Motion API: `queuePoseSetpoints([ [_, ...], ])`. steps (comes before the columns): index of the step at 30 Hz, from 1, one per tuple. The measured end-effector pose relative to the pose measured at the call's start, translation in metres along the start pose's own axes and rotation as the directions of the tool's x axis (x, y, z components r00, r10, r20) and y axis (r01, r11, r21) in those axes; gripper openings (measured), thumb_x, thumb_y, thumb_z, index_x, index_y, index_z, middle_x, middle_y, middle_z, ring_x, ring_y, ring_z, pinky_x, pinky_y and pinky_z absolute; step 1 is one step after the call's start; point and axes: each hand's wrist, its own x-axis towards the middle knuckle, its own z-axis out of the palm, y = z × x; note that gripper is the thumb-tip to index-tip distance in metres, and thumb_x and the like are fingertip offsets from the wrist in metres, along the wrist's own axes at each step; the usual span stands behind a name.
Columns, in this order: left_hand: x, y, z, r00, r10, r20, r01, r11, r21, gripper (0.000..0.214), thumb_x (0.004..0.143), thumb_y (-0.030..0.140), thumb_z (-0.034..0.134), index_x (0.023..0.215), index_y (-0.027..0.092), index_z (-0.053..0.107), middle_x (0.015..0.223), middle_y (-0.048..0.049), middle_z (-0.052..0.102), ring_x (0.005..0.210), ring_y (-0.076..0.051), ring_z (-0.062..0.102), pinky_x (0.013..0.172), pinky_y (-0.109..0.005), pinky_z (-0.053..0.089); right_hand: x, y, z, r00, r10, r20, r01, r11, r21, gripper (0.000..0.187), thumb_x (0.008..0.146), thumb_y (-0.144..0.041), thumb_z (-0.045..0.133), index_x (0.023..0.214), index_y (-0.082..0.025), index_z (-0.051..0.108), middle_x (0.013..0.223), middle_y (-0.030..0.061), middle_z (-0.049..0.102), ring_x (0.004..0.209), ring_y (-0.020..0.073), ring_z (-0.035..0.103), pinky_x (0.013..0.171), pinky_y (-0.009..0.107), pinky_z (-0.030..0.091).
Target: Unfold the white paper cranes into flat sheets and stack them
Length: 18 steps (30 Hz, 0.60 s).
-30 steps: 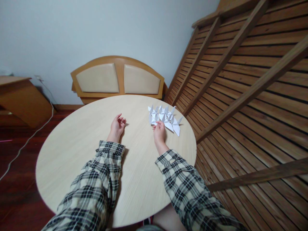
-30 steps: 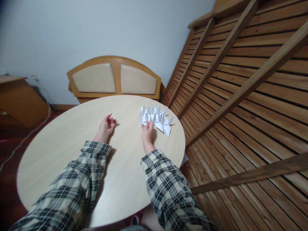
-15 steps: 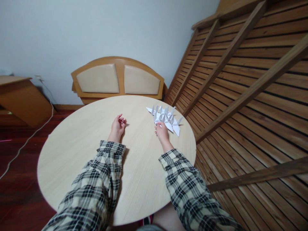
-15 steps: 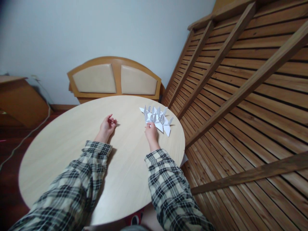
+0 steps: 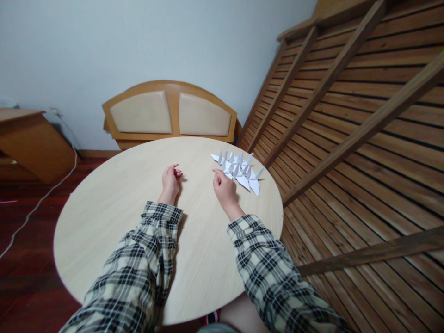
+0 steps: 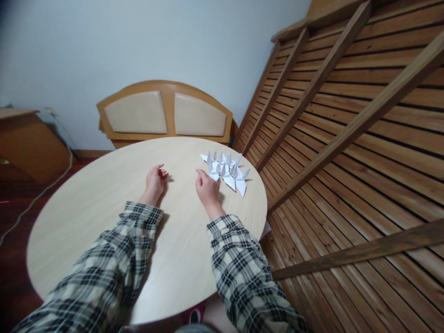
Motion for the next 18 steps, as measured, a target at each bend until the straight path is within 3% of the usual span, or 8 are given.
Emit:
queuePoseSetpoints([
  [3, -0.008, 0.0, -0.005, 0.978, 0.189, 0.084, -0.2, 0.969, 0.144, 0.016, 0.087, 0.013, 0.06, 0.074, 0.018, 0.067, 0.068, -0.0004, 0.061, 0.063, -0.011, 0.055, 0.058, -0.017, 0.043, -0.003, -0.013, 0.017, 0.965, -0.154, 0.213, 0.173, 0.982, -0.072, 0.038, 0.088, -0.014, 0.052, 0.118, -0.03, 0.069, 0.103, 0.0042, 0.071, 0.099, 0.0227, 0.062, 0.095, 0.038, 0.046],
  [6, -0.015, 0.007, -0.014, 0.891, 0.375, 0.257, -0.446, 0.83, 0.334, 0.012, 0.082, 0.012, 0.067, 0.074, 0.02, 0.071, 0.082, -0.0052, 0.063, 0.088, -0.018, 0.059, 0.075, -0.022, 0.047, -0.005, -0.016, 0.032, 0.885, -0.258, 0.387, 0.358, 0.909, -0.213, 0.049, 0.089, -0.012, 0.049, 0.134, -0.028, 0.061, 0.119, 0.0082, 0.066, 0.115, 0.025, 0.057, 0.106, 0.042, 0.041],
  [9, -0.019, 0.014, -0.026, 0.789, 0.47, 0.396, -0.614, 0.593, 0.52, 0.011, 0.08, 0.015, 0.07, 0.089, 0.021, 0.074, 0.105, -0.0108, 0.065, 0.118, -0.026, 0.053, 0.102, -0.033, 0.041, -0.005, -0.01, 0.043, 0.884, -0.262, 0.386, 0.409, 0.834, -0.371, 0.051, 0.094, -0.02, 0.049, 0.145, -0.024, 0.05, 0.148, 0.0103, 0.049, 0.141, 0.0269, 0.037, 0.119, 0.046, 0.026],
  [12, -0.022, 0.015, -0.034, 0.723, 0.501, 0.476, -0.674, 0.359, 0.646, 0.033, 0.079, 0.024, 0.073, 0.112, 0.021, 0.069, 0.141, -0.0173, 0.052, 0.139, -0.035, 0.038, 0.116, -0.049, 0.025, -0.004, -0.002, 0.049, 0.904, -0.243, 0.352, 0.392, 0.8, -0.455, 0.059, 0.097, -0.036, 0.051, 0.153, -0.023, 0.036, 0.165, 0.0098, 0.022, 0.153, 0.0277, 0.012, 0.123, 0.053, 0.009],
  [15, -0.027, 0.011, -0.039, 0.715, 0.463, 0.524, -0.65, 0.163, 0.742, 0.053, 0.085, 0.038, 0.067, 0.133, 0.018, 0.057, 0.155, -0.0224, 0.037, 0.145, -0.04, 0.028, 0.118, -0.059, 0.017, -0.003, 0.002, 0.051, 0.914, -0.196, 0.355, 0.364, 0.782, -0.507, 0.065, 0.098, -0.047, 0.046, 0.156, -0.023, 0.028, 0.167, 0.0094, 0.01, 0.155, 0.0266, 0.003, 0.123, 0.053, 0.0],
  [18, -0.036, 0.009, -0.038, 0.773, 0.318, 0.549, -0.556, -0.079, 0.827, 0.067, 0.094, 0.047, 0.051, 0.151, 0.014, 0.037, 0.161, -0.0238, 0.026, 0.148, -0.039, 0.026, 0.117, -0.058, 0.022, -0.004, 0.002, 0.049, 0.917, -0.084, 0.39, 0.314, 0.757, -0.574, 0.07, 0.099, -0.056, 0.038, 0.158, -0.023, 0.022, 0.168, 0.0087, 0.006, 0.155, 0.0271, 0.0, 0.122, 0.052, -0.006],
])
